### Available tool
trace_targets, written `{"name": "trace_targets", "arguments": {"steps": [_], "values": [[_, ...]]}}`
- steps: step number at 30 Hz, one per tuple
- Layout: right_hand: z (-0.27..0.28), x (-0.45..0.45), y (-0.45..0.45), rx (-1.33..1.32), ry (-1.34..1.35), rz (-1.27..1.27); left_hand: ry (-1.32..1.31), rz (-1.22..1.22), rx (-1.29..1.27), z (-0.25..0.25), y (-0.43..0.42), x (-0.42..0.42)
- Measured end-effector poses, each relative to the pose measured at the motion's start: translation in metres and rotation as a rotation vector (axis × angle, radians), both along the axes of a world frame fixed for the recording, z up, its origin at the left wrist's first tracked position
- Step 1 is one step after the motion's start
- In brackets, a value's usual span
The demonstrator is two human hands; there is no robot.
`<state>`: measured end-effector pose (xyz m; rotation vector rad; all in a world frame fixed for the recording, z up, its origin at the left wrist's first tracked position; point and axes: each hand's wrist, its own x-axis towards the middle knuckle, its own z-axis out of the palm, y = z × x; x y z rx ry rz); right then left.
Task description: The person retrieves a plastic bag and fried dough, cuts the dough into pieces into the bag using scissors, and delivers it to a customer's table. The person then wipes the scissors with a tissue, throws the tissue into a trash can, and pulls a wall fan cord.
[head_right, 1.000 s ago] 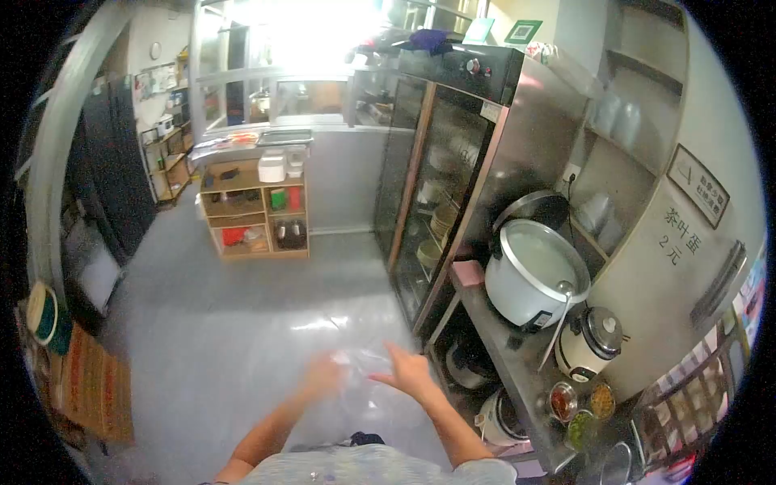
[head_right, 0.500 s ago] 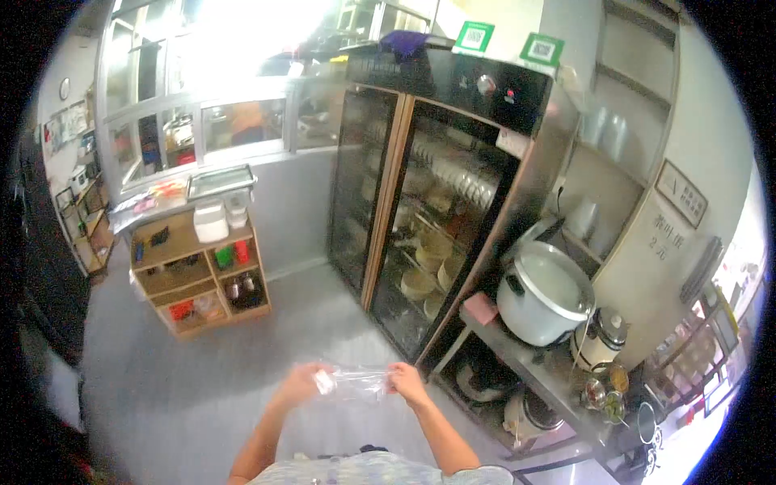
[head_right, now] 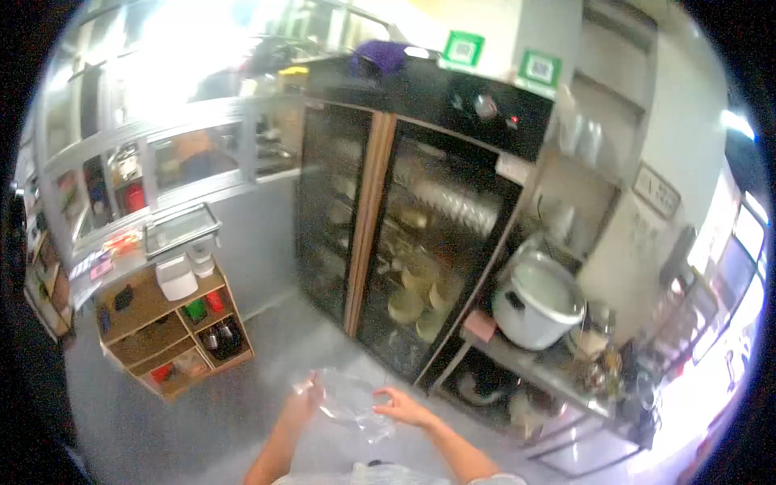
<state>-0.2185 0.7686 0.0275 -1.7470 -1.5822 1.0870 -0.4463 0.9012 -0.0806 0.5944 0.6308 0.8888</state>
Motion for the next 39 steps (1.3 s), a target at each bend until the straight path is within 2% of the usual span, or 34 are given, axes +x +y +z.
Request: {"name": "trace_targets", "arguments": {"steps": [1,3,5,7,8,10,12,14,15,16,17,19,20,23,25,26,27,29,30,33,34,35,37,39], "values": [[-0.011,0.0,-0.001,0.061,-0.109,0.036,-0.02,-0.02,-0.018,0.001,0.007,-0.001],[-0.029,0.009,0.015,0.084,-0.383,0.119,0.113,-0.05,-0.056,0.039,0.014,0.002],[-0.022,0.007,0.033,-0.101,-0.577,0.055,0.275,0.035,-0.051,0.075,0.011,0.017],[-0.048,0.018,0.041,-0.047,-0.491,-0.017,0.313,0.171,-0.04,0.082,0.025,0.036],[-0.054,0.026,0.055,0.001,-0.46,-0.051,0.348,0.184,0.001,0.066,0.039,0.038],[-0.065,0.029,0.07,0.03,-0.499,-0.15,0.593,0.165,0.617,-0.001,0.075,0.012],[-0.074,0.031,0.091,0.048,-0.506,-0.263,0.792,0.123,0.881,-0.011,0.089,0.001],[-0.089,0.025,0.125,0.049,-0.456,-0.365,1.001,0.077,0.76,0.029,0.075,-0.023],[-0.11,0.026,0.14,0.199,-0.253,-0.354,1.108,0.063,0.682,0.035,0.067,-0.039],[-0.104,0.014,0.152,0.089,0.231,-0.408,1.072,0.346,0.847,0.022,0.063,-0.048],[-0.095,-0.001,0.165,-0.046,0.704,-0.451,1.077,0.322,0.816,0.017,0.059,-0.068],[-0.083,-0.046,0.186,-0.161,1.164,-0.41,1.099,0.29,0.726,0.064,0.037,-0.099],[-0.069,-0.072,0.19,-0.187,1.206,-0.252,0.837,0.352,0.661,0.024,0.038,-0.138],[-0.045,-0.178,0.207,-0.411,1.25,-0.112,0.752,0.58,0.475,0.02,0.015,-0.226],[-0.071,-0.246,0.217,-0.536,1.297,0.192,1.179,0.785,0.717,0.015,-0.001,-0.294],[-0.076,-0.282,0.221,-0.591,1.249,0.315,1.4,0.849,0.844,0.013,-0.008,-0.327],[-0.08,-0.319,0.227,-0.636,1.195,0.443,1.188,0.859,0.59,0.014,-0.012,-0.364],[-0.075,-0.378,0.221,-0.703,0.91,0.621,0.698,0.836,0.115,0.02,-0.033,-0.42],[-0.075,-0.406,0.22,-0.725,0.769,0.7,0.607,0.866,0.062,0.022,-0.037,-0.441],[-0.067,-0.463,0.215,-0.508,0.427,0.651,0.339,0.922,-0.051,0.033,-0.029,-0.495],[-0.068,-0.48,0.216,-0.283,0.454,0.636,0.527,0.772,0.048,0.03,-0.012,-0.522],[-0.068,-0.486,0.218,-0.225,0.387,0.62,0.833,0.74,0.194,0.023,-0.003,-0.529],[-0.066,-0.496,0.226,-0.108,0.245,0.583,0.651,0.707,0.144,0.009,0.032,-0.54],[-0.092,-0.504,0.242,0.088,0.132,0.542,1.06,0.778,0.52,-0.009,0.069,-0.55]]}}
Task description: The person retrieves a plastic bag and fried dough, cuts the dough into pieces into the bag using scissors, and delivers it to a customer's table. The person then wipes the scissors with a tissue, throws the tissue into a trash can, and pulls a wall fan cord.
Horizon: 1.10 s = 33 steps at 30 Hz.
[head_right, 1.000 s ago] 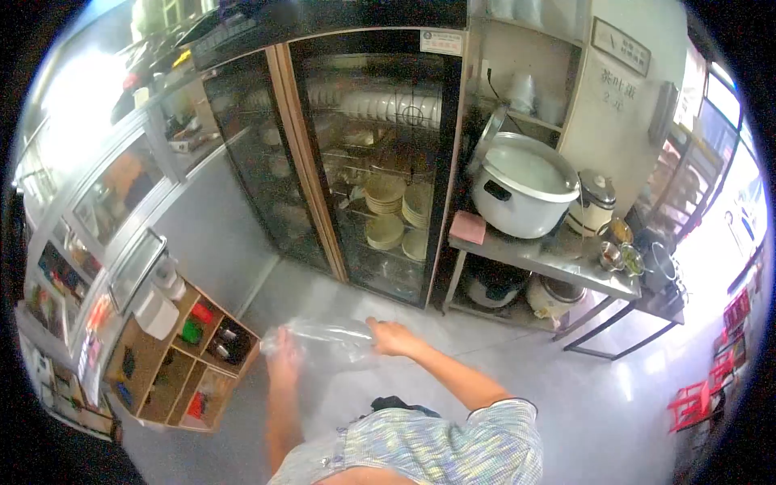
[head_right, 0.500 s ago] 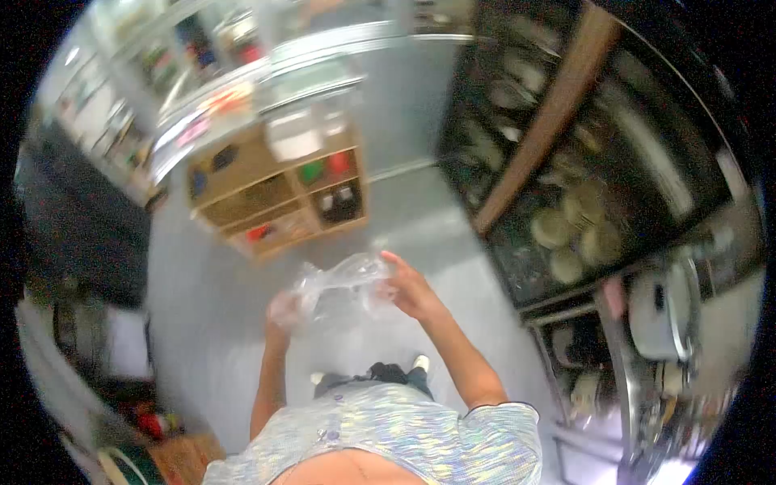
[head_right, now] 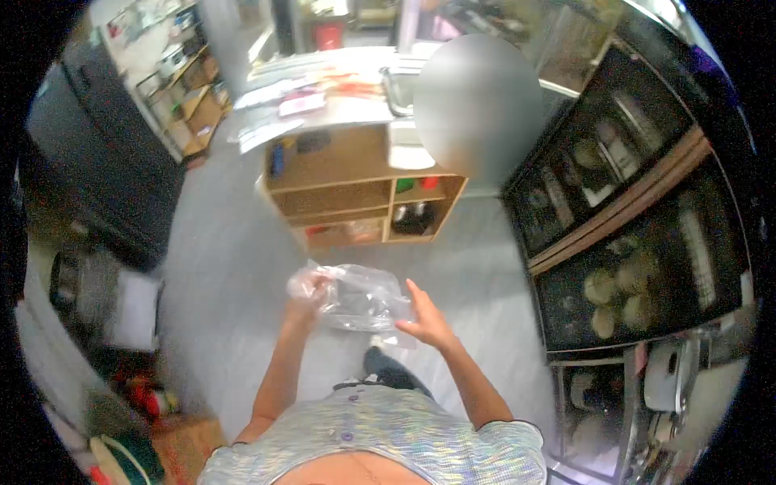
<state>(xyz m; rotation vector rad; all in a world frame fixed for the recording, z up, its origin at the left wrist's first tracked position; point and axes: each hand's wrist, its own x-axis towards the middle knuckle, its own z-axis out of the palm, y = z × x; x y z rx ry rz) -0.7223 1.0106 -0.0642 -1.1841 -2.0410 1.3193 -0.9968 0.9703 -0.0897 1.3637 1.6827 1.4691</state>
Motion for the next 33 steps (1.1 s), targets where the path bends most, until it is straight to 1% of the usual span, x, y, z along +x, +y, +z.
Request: {"name": "trace_targets", "arguments": {"steps": [1,2,3,4,5,6,7,8,9,10,11,12,13,14,15,16,17,18,20,21,23,24,26,28,30,31,32,33], "values": [[-0.014,-0.004,0.011,0.106,-0.06,-0.057,0.244,-0.003,0.131,-0.005,0.027,0.004],[-0.029,-0.002,0.019,0.209,-0.126,-0.134,0.269,-0.053,0.154,0.042,0.032,0.005],[-0.052,-0.003,0.031,0.098,-0.012,-0.222,0.147,-0.094,0.016,0.049,0.039,0.001],[-0.038,-0.012,0.044,0.008,0.07,-0.257,0.153,-0.124,0.083,0.052,0.052,-0.005],[-0.018,-0.023,0.052,-0.038,0.201,-0.317,0.184,-0.137,0.063,0.039,0.063,-0.022],[-0.012,-0.033,0.061,-0.003,0.206,-0.404,0.216,-0.151,0.043,0.025,0.074,-0.038],[-0.006,-0.042,0.069,0.022,0.206,-0.486,0.249,-0.155,0.064,0.04,0.078,-0.045],[0.002,-0.048,0.078,0.046,0.196,-0.556,0.198,-0.116,0.112,0.016,0.089,-0.059],[0.005,-0.052,0.081,0.066,0.201,-0.617,0.305,-0.188,0.23,0.038,0.089,-0.063],[0.008,-0.058,0.084,0.085,0.204,-0.669,0.294,-0.249,0.255,0.046,0.092,-0.069],[0.01,-0.067,0.087,0.133,0.271,-0.75,0.168,-0.288,0.16,0.035,0.103,-0.079],[0.022,-0.072,0.086,-0.016,0.387,-0.797,0.044,-0.33,0.053,0.025,0.112,-0.087],[0.034,-0.076,0.078,-0.173,0.506,-0.845,-0.281,-0.387,-0.062,0.028,0.115,-0.086],[0.041,-0.08,0.067,-0.329,0.634,-0.893,-0.123,-0.488,-0.047,0.022,0.123,-0.094],[0.024,-0.081,0.059,-0.346,0.774,-0.901,0.036,-0.587,-0.021,0.014,0.136,-0.102],[0.017,-0.081,0.04,-0.398,0.829,-0.851,0.188,-0.675,0.014,0.014,0.144,-0.106],[0.011,-0.077,0.02,-0.445,0.878,-0.789,-0.216,-0.746,-0.348,0.048,0.138,-0.103],[0.017,-0.069,0.009,-0.488,0.932,-0.717,-0.767,-0.693,-0.518,0.057,0.136,-0.099],[0.046,-0.074,-0.02,-0.408,0.879,-0.681,-0.681,-0.862,-0.585,0.063,0.147,-0.102],[0.054,-0.074,-0.034,-0.376,0.852,-0.663,-0.619,-0.887,-0.578,0.063,0.151,-0.099],[0.064,-0.048,-0.048,-0.295,0.694,-0.746,-0.499,-0.929,-0.561,0.063,0.158,-0.086],[0.067,-0.029,-0.057,-0.266,0.616,-0.785,-0.439,-0.966,-0.49,0.06,0.155,-0.078],[0.083,0.032,-0.066,-0.139,0.336,-0.972,-0.321,-1.027,-0.324,0.063,0.152,-0.048],[0.141,0.085,-0.075,-0.024,0.166,-1.192,-0.124,-1.123,-0.159,0.071,0.145,-0.016],[0.19,0.158,-0.084,0.116,-0.048,-1.294,0.081,-1.204,-0.045,0.073,0.137,0.031],[0.219,0.186,-0.092,0.236,-0.212,-1.402,-0.068,-1.2,-0.238,0.077,0.134,0.062],[0.24,0.23,-0.101,0.375,-0.279,-1.427,-0.068,-1.215,-0.287,0.076,0.132,0.091],[0.266,0.265,-0.109,0.507,-0.42,-1.436,-0.069,-1.228,-0.337,0.074,0.129,0.122]]}}
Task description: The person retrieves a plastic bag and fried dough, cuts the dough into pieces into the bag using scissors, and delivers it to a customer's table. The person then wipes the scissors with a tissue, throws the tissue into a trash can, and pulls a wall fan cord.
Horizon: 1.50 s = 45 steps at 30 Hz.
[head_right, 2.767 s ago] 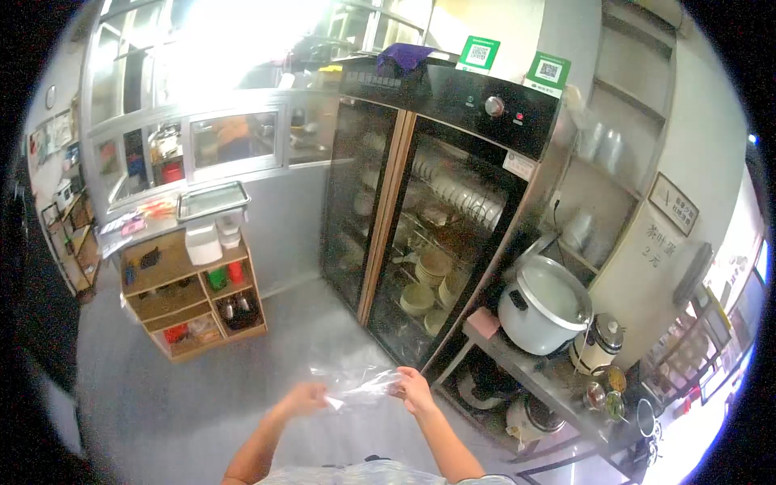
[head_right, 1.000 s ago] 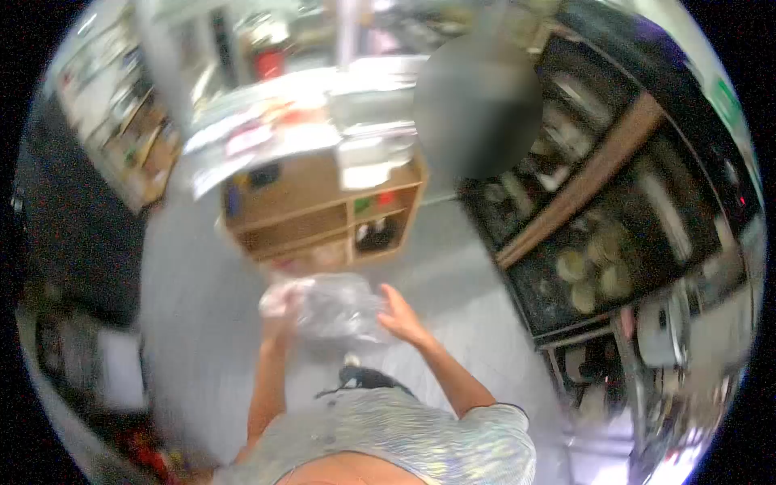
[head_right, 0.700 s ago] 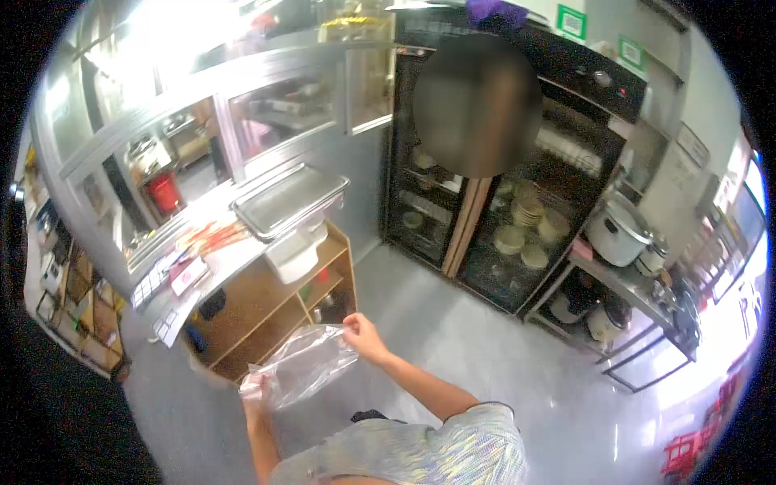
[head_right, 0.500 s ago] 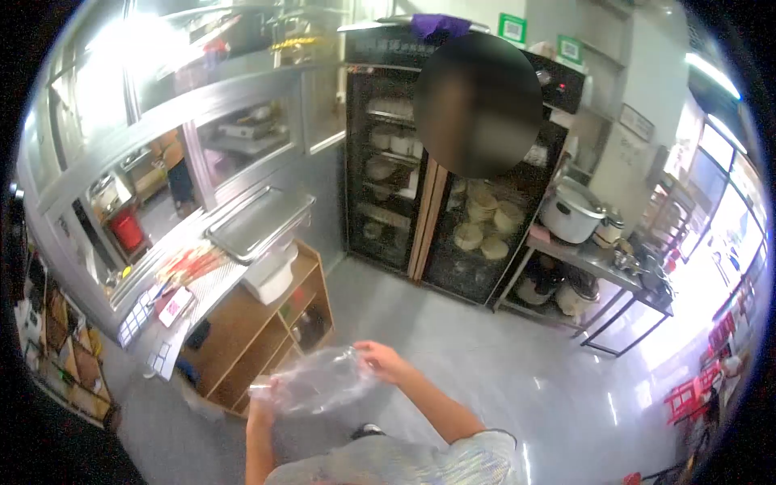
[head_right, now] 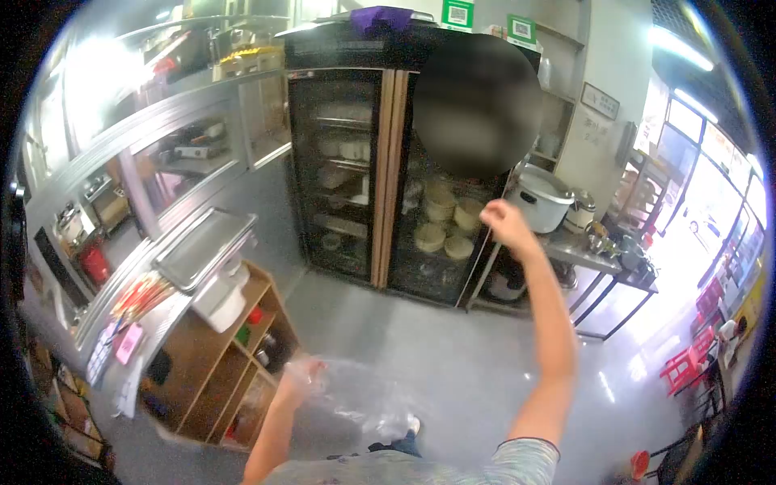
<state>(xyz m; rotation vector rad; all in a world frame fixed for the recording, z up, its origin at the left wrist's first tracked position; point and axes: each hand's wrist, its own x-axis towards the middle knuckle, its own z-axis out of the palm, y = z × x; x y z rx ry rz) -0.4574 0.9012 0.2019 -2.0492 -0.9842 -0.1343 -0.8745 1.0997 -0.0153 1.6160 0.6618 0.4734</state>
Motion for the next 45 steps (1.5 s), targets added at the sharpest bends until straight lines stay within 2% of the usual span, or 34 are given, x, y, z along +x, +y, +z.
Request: {"name": "trace_targets", "arguments": {"steps": [1,3,4,5,7,8,12,15,17,18,19,21,22,23,24,25,26,27,28,29,30,31,33,36,37,39,42,45], "values": [[0.031,0.03,-0.009,0.016,-0.177,-0.037,0.021,-0.018,-0.034,0.001,-0.001,0.035],[0.092,0.084,-0.027,0.0,-0.3,-0.054,0.038,-0.112,0.17,0.007,0.001,0.111],[0.118,0.105,-0.033,0.009,-0.295,-0.085,-0.054,-0.164,0.166,-0.006,0.004,0.146],[0.142,0.128,-0.038,0.017,-0.286,-0.118,-0.142,-0.217,0.158,-0.019,0.006,0.181],[0.179,0.195,-0.039,0.038,-0.382,-0.139,-0.113,-0.217,-0.038,-0.035,0.015,0.245],[0.196,0.231,-0.034,0.047,-0.4,-0.144,-0.056,-0.244,-0.04,-0.034,0.017,0.266],[0.26,0.331,0.021,0.009,-0.47,-0.111,0.05,-0.167,-0.119,-0.035,0.047,0.349],[0.284,0.388,0.078,0.089,-0.557,-0.047,0.052,-0.104,-0.177,-0.049,0.079,0.402],[0.31,0.424,0.112,-0.033,-0.649,-0.132,-0.027,-0.153,-0.149,-0.069,0.104,0.433],[0.326,0.456,0.127,0.01,-0.671,-0.105,-0.084,-0.184,-0.129,-0.08,0.123,0.458],[0.344,0.491,0.139,0.049,-0.696,-0.081,-0.045,-0.163,-0.176,-0.106,0.144,0.484],[0.379,0.546,0.17,0.145,-0.686,-0.029,0.062,-0.094,-0.392,-0.109,0.176,0.54],[0.4,0.567,0.188,0.209,-0.655,0.005,0.126,-0.04,-0.554,-0.09,0.188,0.563],[0.42,0.587,0.207,0.268,-0.619,0.047,0.058,-0.063,-0.571,-0.103,0.204,0.593],[0.444,0.608,0.222,0.236,-0.67,-0.043,-0.013,-0.087,-0.58,-0.127,0.222,0.621],[0.462,0.637,0.236,0.123,-0.661,-0.054,-0.069,-0.109,-0.589,-0.113,0.236,0.648],[0.474,0.662,0.248,0.006,-0.641,-0.068,0.099,-0.163,-0.42,-0.1,0.25,0.666],[0.49,0.681,0.256,-0.105,-0.627,-0.08,0.012,-0.183,-0.473,-0.098,0.265,0.689],[0.481,0.66,0.272,-0.228,-0.585,-0.186,-0.079,-0.199,-0.53,-0.104,0.278,0.71],[0.458,0.629,0.288,-0.195,-0.536,-0.324,-0.16,-0.211,-0.593,-0.107,0.288,0.724],[0.463,0.645,0.295,-0.226,-0.457,-0.265,0.002,-0.229,-0.392,-0.1,0.298,0.738],[0.466,0.66,0.302,-0.255,-0.378,-0.206,-0.018,-0.248,-0.351,-0.093,0.304,0.749],[0.464,0.668,0.305,-0.341,-0.578,-0.43,-0.049,-0.296,-0.269,-0.084,0.312,0.764],[0.46,0.645,0.313,-0.428,-0.379,-0.362,0.02,-0.241,-0.456,-0.1,0.323,0.781],[0.464,0.643,0.318,-0.445,-0.353,-0.376,0.057,-0.213,-0.448,-0.096,0.321,0.784],[0.468,0.644,0.32,-0.471,-0.33,-0.435,0.119,-0.144,-0.423,-0.058,0.315,0.792],[0.476,0.643,0.322,-0.486,-0.308,-0.532,0.041,-0.177,-0.315,-0.079,0.321,0.796],[0.483,0.642,0.323,-0.493,-0.278,-0.625,0.102,-0.071,-0.309,-0.034,0.308,0.789]]}}
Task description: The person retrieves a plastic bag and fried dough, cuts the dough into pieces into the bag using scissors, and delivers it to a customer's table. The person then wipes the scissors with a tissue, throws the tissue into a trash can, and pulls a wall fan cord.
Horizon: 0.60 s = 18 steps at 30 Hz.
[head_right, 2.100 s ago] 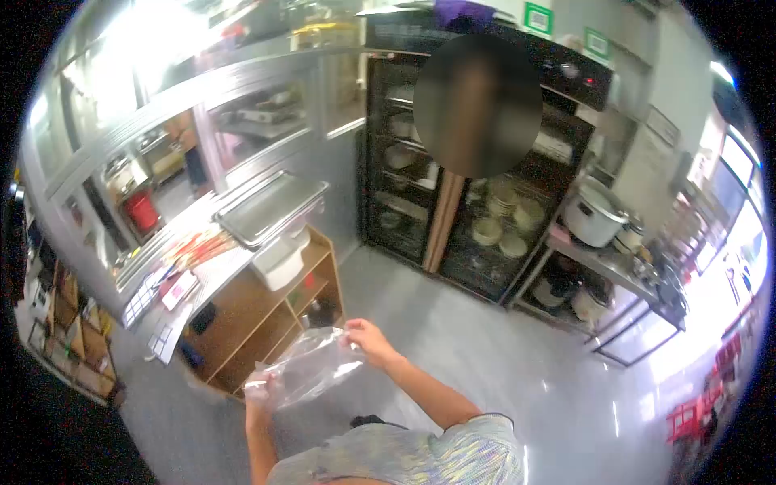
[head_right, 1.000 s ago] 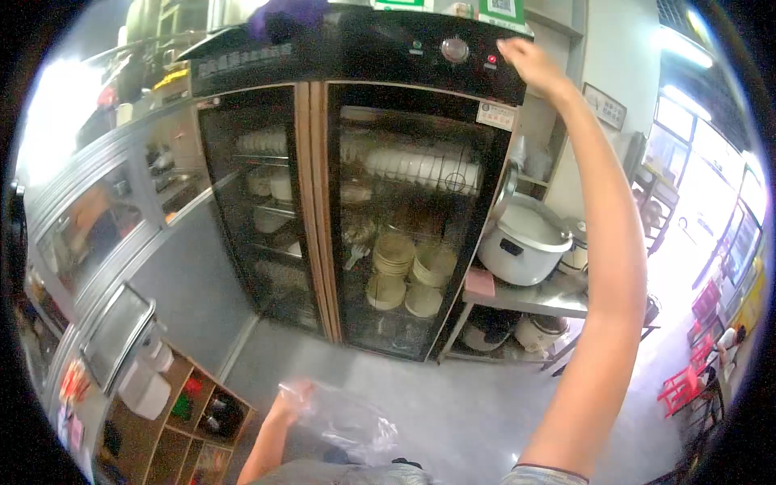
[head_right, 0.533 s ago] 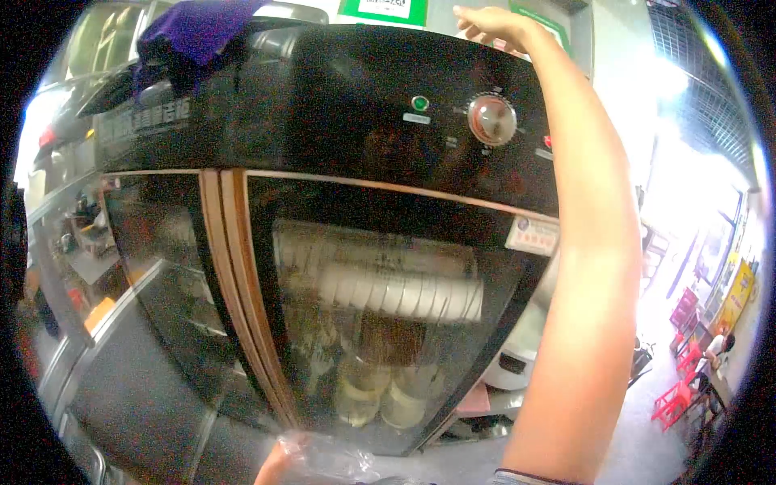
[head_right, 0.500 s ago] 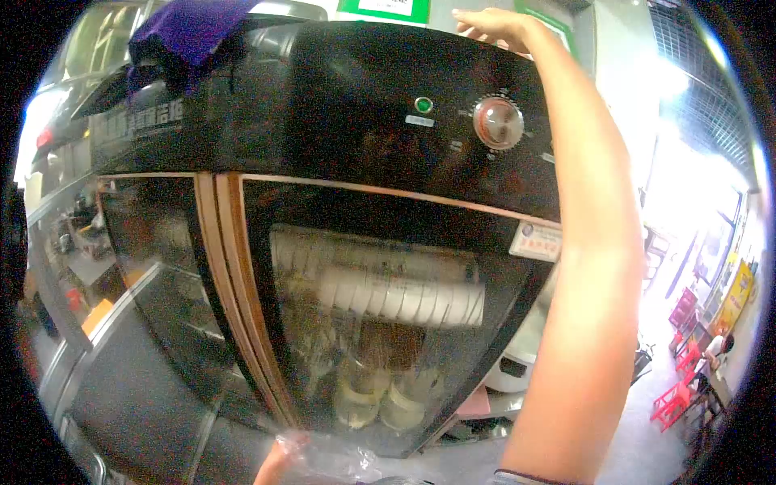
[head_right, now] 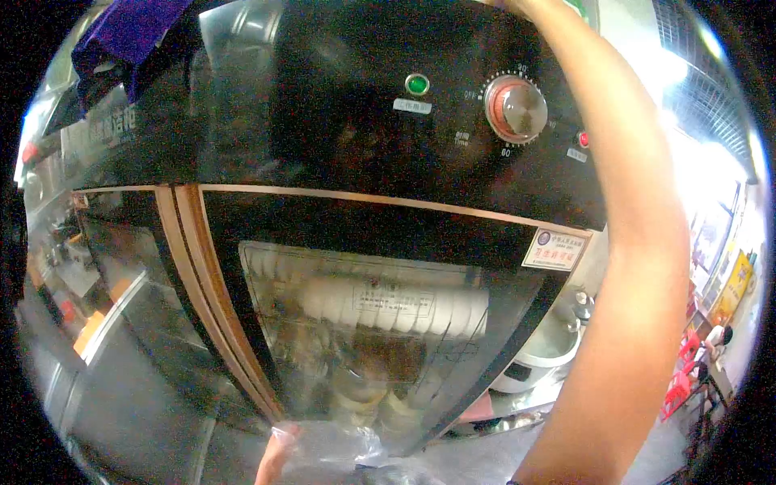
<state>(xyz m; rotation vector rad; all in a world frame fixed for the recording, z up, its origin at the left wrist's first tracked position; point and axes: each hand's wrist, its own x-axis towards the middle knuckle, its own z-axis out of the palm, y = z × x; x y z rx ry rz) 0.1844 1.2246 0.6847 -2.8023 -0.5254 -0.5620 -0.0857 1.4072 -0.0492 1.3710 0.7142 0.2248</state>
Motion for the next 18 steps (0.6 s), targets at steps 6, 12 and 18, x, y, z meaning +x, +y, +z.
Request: {"name": "trace_targets", "arguments": {"steps": [6,12,18], "values": [[0.007,-0.006,0.007,0.003,0.012,-0.132,0.006,-0.022,0.072,-0.01,-0.003,-0.005],[0.012,-0.017,0.009,-0.013,0.052,-0.207,0.058,-0.024,0.176,0.001,-0.02,-0.016],[0.001,-0.042,-0.001,-0.082,0.125,-0.19,-0.058,0.049,0.147,-0.046,-0.028,-0.037]]}}
